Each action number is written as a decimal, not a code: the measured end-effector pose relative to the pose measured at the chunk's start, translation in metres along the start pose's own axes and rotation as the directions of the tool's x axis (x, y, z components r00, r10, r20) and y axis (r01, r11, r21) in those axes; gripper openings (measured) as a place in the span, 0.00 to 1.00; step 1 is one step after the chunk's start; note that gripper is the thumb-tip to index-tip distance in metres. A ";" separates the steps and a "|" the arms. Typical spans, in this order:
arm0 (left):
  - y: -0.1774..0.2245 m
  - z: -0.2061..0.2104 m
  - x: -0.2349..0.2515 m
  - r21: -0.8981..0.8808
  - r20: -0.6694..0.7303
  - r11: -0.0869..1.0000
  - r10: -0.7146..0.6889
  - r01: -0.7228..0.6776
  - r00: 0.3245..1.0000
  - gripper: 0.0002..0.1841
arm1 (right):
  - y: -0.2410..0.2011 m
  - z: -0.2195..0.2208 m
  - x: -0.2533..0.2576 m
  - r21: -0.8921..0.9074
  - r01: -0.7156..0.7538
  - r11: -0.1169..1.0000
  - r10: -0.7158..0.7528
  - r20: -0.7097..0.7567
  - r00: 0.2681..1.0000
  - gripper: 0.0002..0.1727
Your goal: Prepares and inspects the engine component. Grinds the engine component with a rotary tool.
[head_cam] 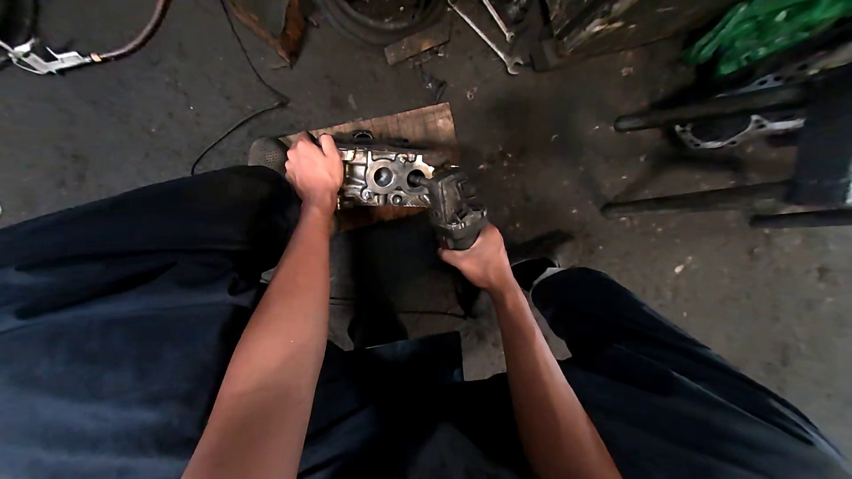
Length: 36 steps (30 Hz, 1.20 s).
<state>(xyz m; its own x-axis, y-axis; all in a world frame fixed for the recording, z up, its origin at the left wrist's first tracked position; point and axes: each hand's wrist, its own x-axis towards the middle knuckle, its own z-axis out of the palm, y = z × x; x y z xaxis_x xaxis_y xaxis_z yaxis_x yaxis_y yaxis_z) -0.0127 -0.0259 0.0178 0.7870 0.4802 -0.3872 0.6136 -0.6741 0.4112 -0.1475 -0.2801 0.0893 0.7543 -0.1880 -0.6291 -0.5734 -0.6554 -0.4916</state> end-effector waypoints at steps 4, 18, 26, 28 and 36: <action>0.000 0.001 0.000 -0.009 -0.004 1.000 0.000 0.000 1.000 0.29 | 0.004 -0.002 -0.003 0.017 0.022 1.000 -0.022 -0.004 1.000 0.36; -0.002 0.001 -0.002 -0.012 -0.013 1.000 -0.001 0.001 1.000 0.28 | 0.011 -0.006 -0.015 0.135 0.080 0.988 -0.076 -0.037 0.996 0.34; -0.001 0.002 0.000 -0.007 -0.008 1.000 0.003 -0.003 1.000 0.30 | 0.016 -0.006 -0.010 0.269 0.148 0.952 -0.134 -0.070 0.989 0.32; 0.001 0.002 0.000 -0.010 -0.006 1.000 -0.002 0.002 1.000 0.29 | 0.017 -0.006 -0.008 0.263 0.141 0.954 -0.130 -0.060 0.990 0.30; -0.002 0.003 -0.001 -0.002 -0.016 1.000 0.010 -0.010 1.000 0.30 | 0.013 -0.009 -0.003 0.179 0.078 0.981 -0.079 0.002 0.997 0.33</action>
<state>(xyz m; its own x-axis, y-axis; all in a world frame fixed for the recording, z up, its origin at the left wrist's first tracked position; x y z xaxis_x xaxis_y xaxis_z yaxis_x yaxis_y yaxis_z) -0.0149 -0.0268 0.0154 0.7941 0.4826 -0.3695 0.6058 -0.6777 0.4168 -0.1543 -0.2948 0.0905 0.7966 -0.1338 -0.5895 -0.5611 -0.5264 -0.6388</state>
